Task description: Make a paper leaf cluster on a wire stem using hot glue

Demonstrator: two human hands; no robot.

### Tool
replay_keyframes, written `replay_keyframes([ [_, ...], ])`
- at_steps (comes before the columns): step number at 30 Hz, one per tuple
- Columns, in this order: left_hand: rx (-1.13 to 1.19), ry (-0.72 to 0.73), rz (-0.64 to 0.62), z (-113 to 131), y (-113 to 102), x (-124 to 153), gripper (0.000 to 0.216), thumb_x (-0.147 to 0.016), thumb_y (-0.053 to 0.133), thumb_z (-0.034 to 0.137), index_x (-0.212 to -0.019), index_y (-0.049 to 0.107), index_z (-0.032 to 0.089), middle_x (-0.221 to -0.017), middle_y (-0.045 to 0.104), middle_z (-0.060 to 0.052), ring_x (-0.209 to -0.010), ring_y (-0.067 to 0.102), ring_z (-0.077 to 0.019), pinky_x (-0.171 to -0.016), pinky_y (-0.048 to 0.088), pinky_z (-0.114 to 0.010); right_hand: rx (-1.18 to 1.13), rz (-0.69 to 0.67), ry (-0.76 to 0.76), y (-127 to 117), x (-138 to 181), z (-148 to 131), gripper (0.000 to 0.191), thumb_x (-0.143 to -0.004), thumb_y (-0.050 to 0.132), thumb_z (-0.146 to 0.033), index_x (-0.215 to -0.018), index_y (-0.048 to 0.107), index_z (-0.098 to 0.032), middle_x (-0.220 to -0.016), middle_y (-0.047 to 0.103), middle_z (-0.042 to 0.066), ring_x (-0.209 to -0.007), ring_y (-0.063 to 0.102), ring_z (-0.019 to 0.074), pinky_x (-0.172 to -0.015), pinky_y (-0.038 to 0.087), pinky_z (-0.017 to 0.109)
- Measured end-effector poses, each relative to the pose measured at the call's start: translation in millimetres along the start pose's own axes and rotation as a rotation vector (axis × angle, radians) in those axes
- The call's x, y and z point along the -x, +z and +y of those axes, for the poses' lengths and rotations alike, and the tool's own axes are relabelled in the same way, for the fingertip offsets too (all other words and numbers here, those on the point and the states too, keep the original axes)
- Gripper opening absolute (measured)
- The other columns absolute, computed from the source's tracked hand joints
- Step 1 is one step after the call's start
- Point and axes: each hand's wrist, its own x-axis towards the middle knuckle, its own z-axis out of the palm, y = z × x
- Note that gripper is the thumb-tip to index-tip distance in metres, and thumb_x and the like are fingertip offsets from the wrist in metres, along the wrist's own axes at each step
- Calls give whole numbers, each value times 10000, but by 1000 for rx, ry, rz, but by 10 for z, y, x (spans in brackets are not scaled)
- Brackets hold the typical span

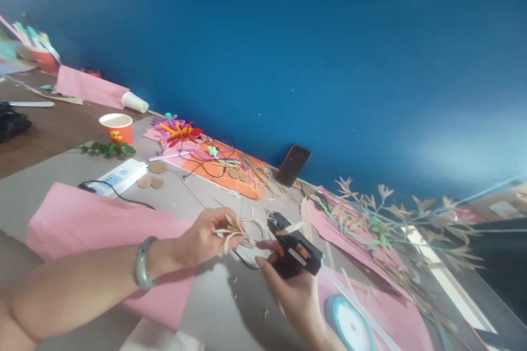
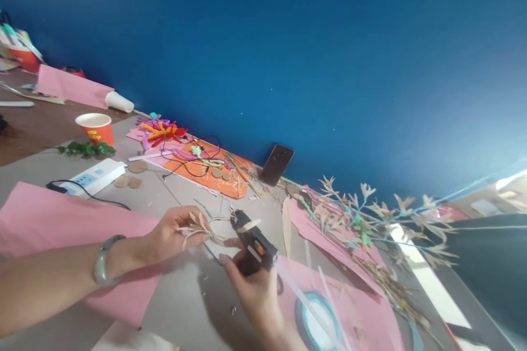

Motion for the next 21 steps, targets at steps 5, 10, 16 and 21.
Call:
replay_keyframes([
  [5, 39, -43, -45, -16, 73, 60, 142, -777, 726, 213, -851, 636, 133, -741, 667, -40, -616, 581, -102, -574, 459, -193, -104, 4, 63, 111, 29, -18, 233, -748, 722, -348, -893, 666, -174, -585, 553, -15, -512, 484, 124, -469, 423, 236],
  [10, 20, -54, -40, 12, 84, 59, 136, -772, 731, 220, -827, 641, 134, -705, 665, -29, -581, 565, -91, -551, 450, -183, -106, 25, 53, 132, 10, -48, 172, -762, 691, -335, -795, 658, -169, -598, 575, -3, -519, 501, 128, -490, 435, 242],
  [16, 17, -88, -8, 26, 91, 55, 147, -760, 738, 238, -801, 638, 138, -676, 656, -22, -561, 564, -96, -543, 450, -195, -83, 50, 57, 151, 11, -76, 157, -752, 693, -312, -781, 639, -168, -605, 580, -3, -548, 532, 139, -523, 466, 246],
  [21, -10, -106, 5, 39, 42, 25, 146, -752, 733, 229, -801, 625, 143, -637, 626, -2, -536, 570, -100, -525, 447, -199, -45, 131, -12, 96, -60, 5, 172, -751, 681, -330, -805, 632, -175, -674, 643, 22, -584, 584, 162, -531, 489, 254],
])
